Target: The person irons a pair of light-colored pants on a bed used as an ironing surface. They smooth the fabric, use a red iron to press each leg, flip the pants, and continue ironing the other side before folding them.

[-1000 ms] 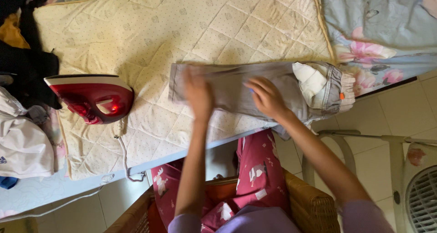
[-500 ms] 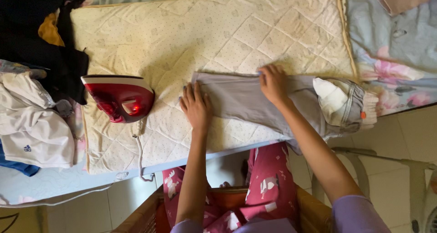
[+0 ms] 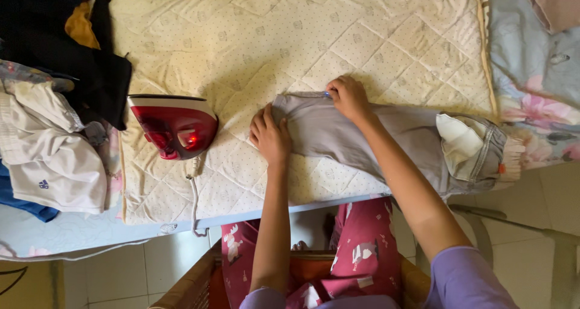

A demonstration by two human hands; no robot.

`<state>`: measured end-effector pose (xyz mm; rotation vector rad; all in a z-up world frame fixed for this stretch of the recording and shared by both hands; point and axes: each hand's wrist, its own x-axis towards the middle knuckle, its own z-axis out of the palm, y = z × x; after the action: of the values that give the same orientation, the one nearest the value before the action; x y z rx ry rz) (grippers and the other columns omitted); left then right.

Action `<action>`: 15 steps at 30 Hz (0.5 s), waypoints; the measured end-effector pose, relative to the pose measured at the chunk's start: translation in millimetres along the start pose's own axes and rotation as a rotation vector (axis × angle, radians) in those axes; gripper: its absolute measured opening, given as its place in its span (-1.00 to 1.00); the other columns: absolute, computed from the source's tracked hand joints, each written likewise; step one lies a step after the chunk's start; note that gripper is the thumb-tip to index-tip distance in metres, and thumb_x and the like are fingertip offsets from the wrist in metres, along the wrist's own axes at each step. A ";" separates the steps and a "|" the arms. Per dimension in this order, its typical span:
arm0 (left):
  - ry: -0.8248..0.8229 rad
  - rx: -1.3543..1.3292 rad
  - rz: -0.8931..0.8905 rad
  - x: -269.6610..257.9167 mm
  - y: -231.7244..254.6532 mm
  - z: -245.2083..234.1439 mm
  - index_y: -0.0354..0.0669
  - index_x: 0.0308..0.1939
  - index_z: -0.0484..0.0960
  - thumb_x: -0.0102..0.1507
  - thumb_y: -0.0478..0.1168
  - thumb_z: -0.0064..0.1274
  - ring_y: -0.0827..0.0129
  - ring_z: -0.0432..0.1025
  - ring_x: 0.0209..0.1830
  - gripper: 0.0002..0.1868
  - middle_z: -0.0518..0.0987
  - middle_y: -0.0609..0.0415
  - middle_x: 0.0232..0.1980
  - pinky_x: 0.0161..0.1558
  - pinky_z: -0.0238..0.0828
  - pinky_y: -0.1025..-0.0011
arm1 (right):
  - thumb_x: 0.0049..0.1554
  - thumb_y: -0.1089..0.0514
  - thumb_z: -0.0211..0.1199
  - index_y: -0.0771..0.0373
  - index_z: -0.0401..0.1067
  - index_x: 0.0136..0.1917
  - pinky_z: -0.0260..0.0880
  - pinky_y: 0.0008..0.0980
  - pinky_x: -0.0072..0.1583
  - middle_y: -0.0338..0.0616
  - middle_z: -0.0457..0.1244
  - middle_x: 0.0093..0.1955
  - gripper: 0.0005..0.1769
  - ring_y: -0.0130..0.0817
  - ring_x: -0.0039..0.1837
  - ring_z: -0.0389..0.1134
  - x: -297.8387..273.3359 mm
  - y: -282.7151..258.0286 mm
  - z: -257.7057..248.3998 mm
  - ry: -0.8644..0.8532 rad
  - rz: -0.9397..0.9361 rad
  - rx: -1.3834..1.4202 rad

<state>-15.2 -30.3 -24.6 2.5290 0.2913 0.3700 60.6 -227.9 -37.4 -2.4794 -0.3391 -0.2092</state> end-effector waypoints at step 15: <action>-0.049 -0.105 -0.169 63.1 9.5 0.9 0.04 -0.35 0.60 0.10 0.04 -0.02 0.35 0.36 -0.28 -0.76 0.56 0.15 -0.39 -0.04 0.07 0.24 | 0.07 0.24 0.13 0.18 0.30 -0.15 0.02 -0.29 0.00 -0.24 0.16 -0.14 -0.95 -0.31 -0.06 0.16 -29.6 -17.4 15.7 0.266 -0.104 -0.242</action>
<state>45.5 -20.7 -7.4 2.3859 0.4505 0.2497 28.4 -210.6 -46.9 -2.6283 -0.3455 -0.6511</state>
